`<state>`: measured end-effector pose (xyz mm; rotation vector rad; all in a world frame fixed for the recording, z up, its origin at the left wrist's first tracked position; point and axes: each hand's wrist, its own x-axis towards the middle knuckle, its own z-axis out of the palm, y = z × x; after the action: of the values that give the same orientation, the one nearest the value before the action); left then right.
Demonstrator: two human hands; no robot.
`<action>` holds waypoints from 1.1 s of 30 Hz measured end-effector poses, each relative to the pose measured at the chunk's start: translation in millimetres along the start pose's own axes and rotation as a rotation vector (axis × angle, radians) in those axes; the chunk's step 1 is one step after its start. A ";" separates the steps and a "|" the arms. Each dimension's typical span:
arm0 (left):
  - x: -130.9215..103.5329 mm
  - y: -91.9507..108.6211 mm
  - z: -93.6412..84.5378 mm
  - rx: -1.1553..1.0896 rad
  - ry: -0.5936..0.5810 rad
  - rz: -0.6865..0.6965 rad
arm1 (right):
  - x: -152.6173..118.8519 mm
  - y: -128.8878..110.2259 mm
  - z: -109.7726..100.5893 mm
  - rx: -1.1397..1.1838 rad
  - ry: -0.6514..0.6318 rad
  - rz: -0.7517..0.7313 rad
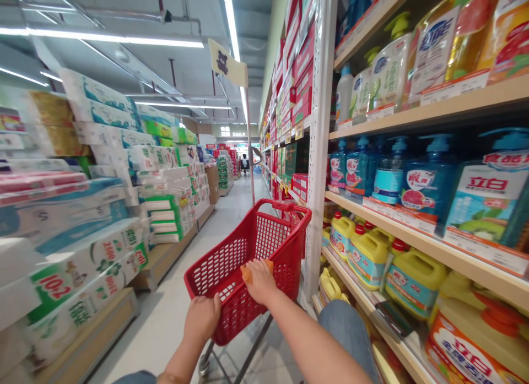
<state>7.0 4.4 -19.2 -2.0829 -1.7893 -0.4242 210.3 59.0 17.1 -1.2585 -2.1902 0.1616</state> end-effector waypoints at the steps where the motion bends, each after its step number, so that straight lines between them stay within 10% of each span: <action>1: -2.0 3.8 2.3 0.048 0.009 0.040 | -2.9 -2.3 2.0 0.011 -0.003 -0.018; 6: -9.3 12.2 8.4 0.075 -0.004 0.163 | -17.1 -12.3 7.0 0.068 -0.081 -0.225; 13: -7.2 7.5 3.4 -0.035 0.052 0.087 | -3.1 -6.0 -2.8 -0.005 -0.011 0.026; 19: -7.1 31.3 -3.0 -0.082 0.012 0.036 | -21.7 -26.1 6.1 0.023 -0.061 -0.223; 26: -12.6 30.8 -20.0 -0.191 0.050 0.000 | -12.4 -8.1 -9.9 -0.126 0.030 0.049; 33: -5.1 42.7 -13.3 -0.191 -0.030 0.032 | -43.2 -8.5 -13.6 -0.097 -0.059 -0.142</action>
<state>48.5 -11.8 -12.9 -2.2539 -1.7916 -0.5787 227.4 16.4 12.5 -1.1579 -2.3537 0.0364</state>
